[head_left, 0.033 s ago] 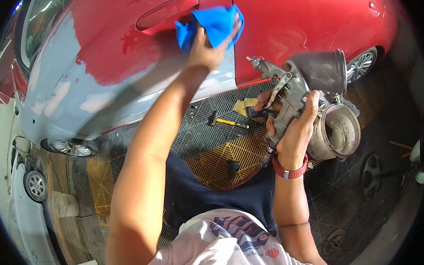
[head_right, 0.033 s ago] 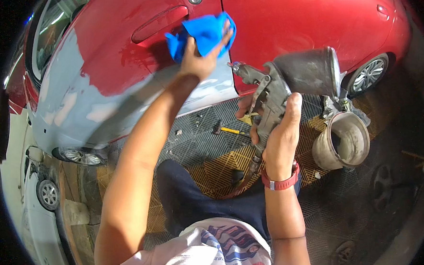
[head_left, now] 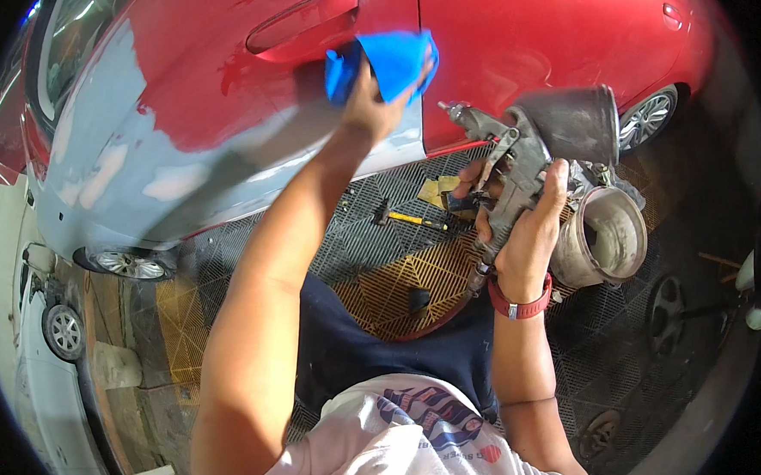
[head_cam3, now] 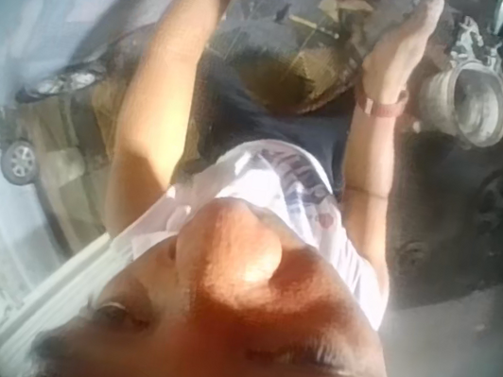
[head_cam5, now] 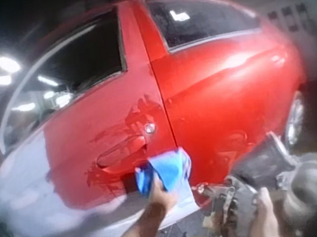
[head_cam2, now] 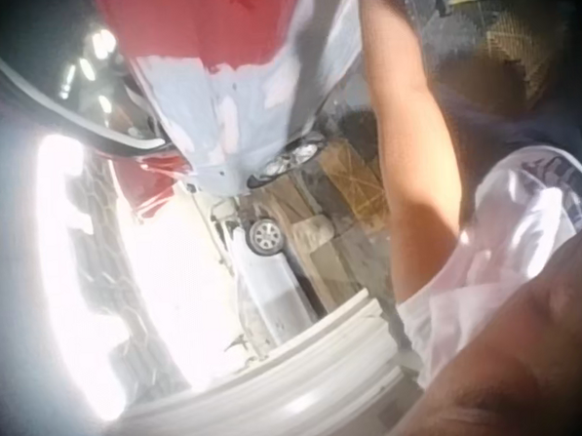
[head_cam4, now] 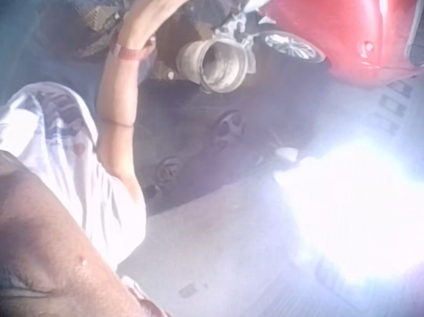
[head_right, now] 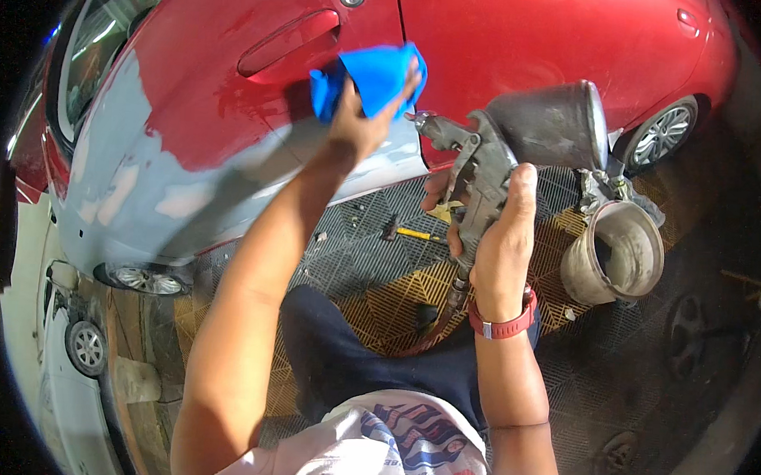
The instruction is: The person uses a spray gun to apply red paint to the side of a red car, then wipes the painted area with a blue cloth. The person repeats this process, spraying and wiping the car's side panel.
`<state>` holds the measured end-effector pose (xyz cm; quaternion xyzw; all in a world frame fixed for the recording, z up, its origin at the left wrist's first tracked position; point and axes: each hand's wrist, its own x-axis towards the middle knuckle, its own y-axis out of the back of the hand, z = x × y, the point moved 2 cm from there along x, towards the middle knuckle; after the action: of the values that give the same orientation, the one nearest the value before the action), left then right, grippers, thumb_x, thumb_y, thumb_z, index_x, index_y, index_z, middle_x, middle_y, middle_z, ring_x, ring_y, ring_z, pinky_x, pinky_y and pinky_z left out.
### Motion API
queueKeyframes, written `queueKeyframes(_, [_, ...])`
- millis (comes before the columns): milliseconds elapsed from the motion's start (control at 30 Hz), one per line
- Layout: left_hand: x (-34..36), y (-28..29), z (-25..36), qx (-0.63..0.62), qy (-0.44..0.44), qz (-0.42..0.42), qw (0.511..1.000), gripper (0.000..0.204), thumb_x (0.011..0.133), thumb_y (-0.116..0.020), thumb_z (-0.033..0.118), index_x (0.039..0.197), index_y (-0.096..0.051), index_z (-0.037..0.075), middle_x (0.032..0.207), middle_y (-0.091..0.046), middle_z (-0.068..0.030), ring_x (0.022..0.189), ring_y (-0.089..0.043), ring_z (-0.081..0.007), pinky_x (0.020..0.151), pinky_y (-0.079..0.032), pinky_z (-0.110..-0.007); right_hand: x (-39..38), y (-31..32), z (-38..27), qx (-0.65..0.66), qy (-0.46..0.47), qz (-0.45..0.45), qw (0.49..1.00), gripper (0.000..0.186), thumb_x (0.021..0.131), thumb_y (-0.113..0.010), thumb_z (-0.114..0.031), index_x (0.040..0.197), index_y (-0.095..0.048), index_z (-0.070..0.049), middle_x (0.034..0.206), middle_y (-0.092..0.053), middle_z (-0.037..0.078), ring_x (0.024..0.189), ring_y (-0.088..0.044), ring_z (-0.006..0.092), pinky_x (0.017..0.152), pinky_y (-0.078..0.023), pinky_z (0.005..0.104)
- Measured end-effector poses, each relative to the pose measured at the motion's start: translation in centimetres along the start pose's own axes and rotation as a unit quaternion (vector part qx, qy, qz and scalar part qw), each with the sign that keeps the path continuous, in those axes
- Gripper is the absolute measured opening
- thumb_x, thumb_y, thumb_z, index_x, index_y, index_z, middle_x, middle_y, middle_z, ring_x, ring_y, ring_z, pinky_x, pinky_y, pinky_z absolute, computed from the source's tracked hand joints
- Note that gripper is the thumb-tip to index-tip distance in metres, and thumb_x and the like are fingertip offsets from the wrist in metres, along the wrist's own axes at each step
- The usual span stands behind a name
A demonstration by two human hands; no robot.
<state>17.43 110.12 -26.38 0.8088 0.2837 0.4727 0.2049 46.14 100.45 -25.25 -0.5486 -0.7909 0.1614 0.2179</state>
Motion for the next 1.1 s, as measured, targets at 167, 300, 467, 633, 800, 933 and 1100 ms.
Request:
queueKeyframes(167, [-8.1,-1.1,0.4,-0.183,0.102,-0.090,0.974,0.064,0.095,-0.068,0.008,0.158,-0.056,0.007,0.146,-0.071,-0.0155,0.136,-0.065,-0.0335,0.120,-0.045,-0.051,0.4,-1.4,0.2,-0.053,0.007,-0.064,0.997,0.082,0.117,-0.025,-0.064,0.135,-0.065,0.004,0.096,-0.077,0.017,0.079,-0.075,0.0212,0.042,-0.044,0.0247])
queueKeyframes(300, [-6.0,2.5,-3.3,-0.005,0.021,0.112,0.994,0.058,0.086,-0.066,-0.001,0.142,-0.072,0.007,0.146,-0.070,-0.0172,0.121,-0.071,-0.0388,0.102,-0.054,-0.051,0.9,-2.5,0.6,-0.052,0.008,-0.081,0.995,0.080,0.119,-0.022,-0.059,0.124,-0.072,0.004,0.095,-0.078,0.014,0.078,-0.074,0.0171,0.045,-0.046,0.0244])
queueKeyframes(467, [-1.5,5.7,-4.2,0.064,0.185,0.144,0.970,0.068,0.085,-0.062,-0.004,0.151,-0.068,0.009,0.154,-0.065,-0.0128,0.109,-0.070,-0.0389,0.100,-0.054,-0.050,1.6,-3.9,1.7,-0.039,0.007,-0.118,0.992,0.081,0.119,-0.022,-0.059,0.125,-0.072,0.005,0.094,-0.078,0.014,0.074,-0.073,0.0163,0.044,-0.044,0.0249])
queueKeyframes(633, [-5.0,5.7,-6.8,0.038,0.194,0.100,0.975,0.067,0.085,-0.062,-0.004,0.150,-0.068,0.012,0.163,-0.059,-0.0091,0.122,-0.071,-0.0355,0.102,-0.055,-0.052,2.1,-7.4,1.3,-0.066,-0.006,-0.144,0.987,0.082,0.118,-0.023,-0.060,0.124,-0.072,0.006,0.090,-0.077,0.012,0.058,-0.064,0.0129,0.043,-0.041,0.0247])
queueKeyframes(800, [-10.4,9.7,-12.3,0.042,0.060,0.116,0.990,0.051,0.090,-0.070,0.004,0.139,-0.076,0.018,0.142,-0.075,-0.0089,0.115,-0.074,-0.0325,0.092,-0.059,-0.048,6.6,-11.0,0.9,-0.162,-0.011,-0.176,0.971,0.078,0.117,-0.026,-0.060,0.116,-0.074,0.002,0.082,-0.076,0.013,0.052,-0.060,0.0149,0.041,-0.039,0.0274])
queueKeyframes(933, [-12.3,12.5,-16.2,0.070,0.080,0.047,0.993,0.059,0.089,-0.069,-0.001,0.144,-0.073,0.021,0.149,-0.069,-0.0073,0.126,-0.070,-0.0334,0.098,-0.061,-0.048,10.0,-12.6,0.1,-0.180,0.050,-0.121,0.975,0.079,0.117,-0.027,-0.059,0.117,-0.077,0.002,0.082,-0.077,0.013,0.050,-0.059,0.0154,0.042,-0.040,0.0285])
queueKeyframes(1100, [-11.2,15.1,-17.6,0.099,0.151,0.055,0.982,0.064,0.089,-0.067,-0.004,0.147,-0.071,0.023,0.155,-0.063,-0.0054,0.133,-0.067,-0.0350,0.107,-0.058,-0.050,11.6,-11.9,-0.9,-0.163,0.064,-0.070,0.982,0.078,0.116,-0.027,-0.060,0.121,-0.078,-0.001,0.083,-0.079,0.014,0.060,-0.066,0.0158,0.044,-0.042,0.0292])
